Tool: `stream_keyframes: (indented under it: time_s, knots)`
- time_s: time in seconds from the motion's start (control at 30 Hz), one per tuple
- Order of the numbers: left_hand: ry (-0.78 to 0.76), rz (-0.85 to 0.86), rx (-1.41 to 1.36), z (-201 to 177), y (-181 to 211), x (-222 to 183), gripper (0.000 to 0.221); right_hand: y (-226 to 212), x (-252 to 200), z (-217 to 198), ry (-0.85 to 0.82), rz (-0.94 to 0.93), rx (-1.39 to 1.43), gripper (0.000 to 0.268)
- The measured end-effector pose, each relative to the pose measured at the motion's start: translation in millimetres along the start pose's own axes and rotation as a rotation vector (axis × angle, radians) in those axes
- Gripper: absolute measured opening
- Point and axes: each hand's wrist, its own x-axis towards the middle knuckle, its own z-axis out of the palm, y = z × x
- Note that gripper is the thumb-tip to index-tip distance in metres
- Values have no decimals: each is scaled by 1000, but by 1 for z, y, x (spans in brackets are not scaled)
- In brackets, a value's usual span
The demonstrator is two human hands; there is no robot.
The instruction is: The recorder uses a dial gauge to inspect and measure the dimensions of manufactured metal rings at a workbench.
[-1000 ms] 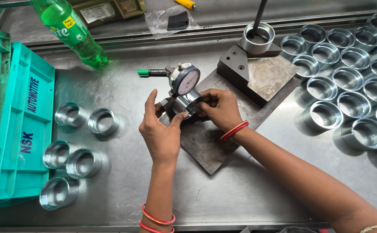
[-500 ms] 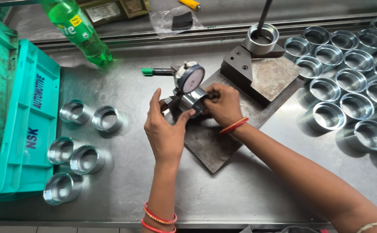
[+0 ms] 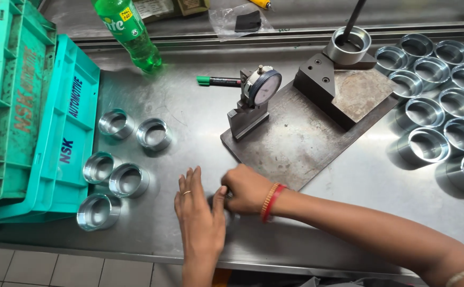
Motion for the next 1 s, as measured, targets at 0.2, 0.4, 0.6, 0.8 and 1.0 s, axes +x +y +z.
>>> stream_keyframes:
  time_s: [0.2, 0.4, 0.6, 0.8, 1.0]
  knots:
    - [27, 122, 399, 30, -40, 45, 78, -10, 8, -28, 126, 70, 266, 18]
    - [67, 211, 536, 36, -81, 103, 83, 41, -73, -83, 260, 12, 106, 32]
    - [63, 206, 507, 34, -108, 141, 84, 117, -187, -138, 728, 425, -162, 22]
    - [91, 174, 553, 38, -129, 169, 83, 164, -242, -108, 595, 630, -630, 50]
    - [266, 308, 461, 5, -30, 122, 66, 126, -235, -96, 305, 843, -440, 40]
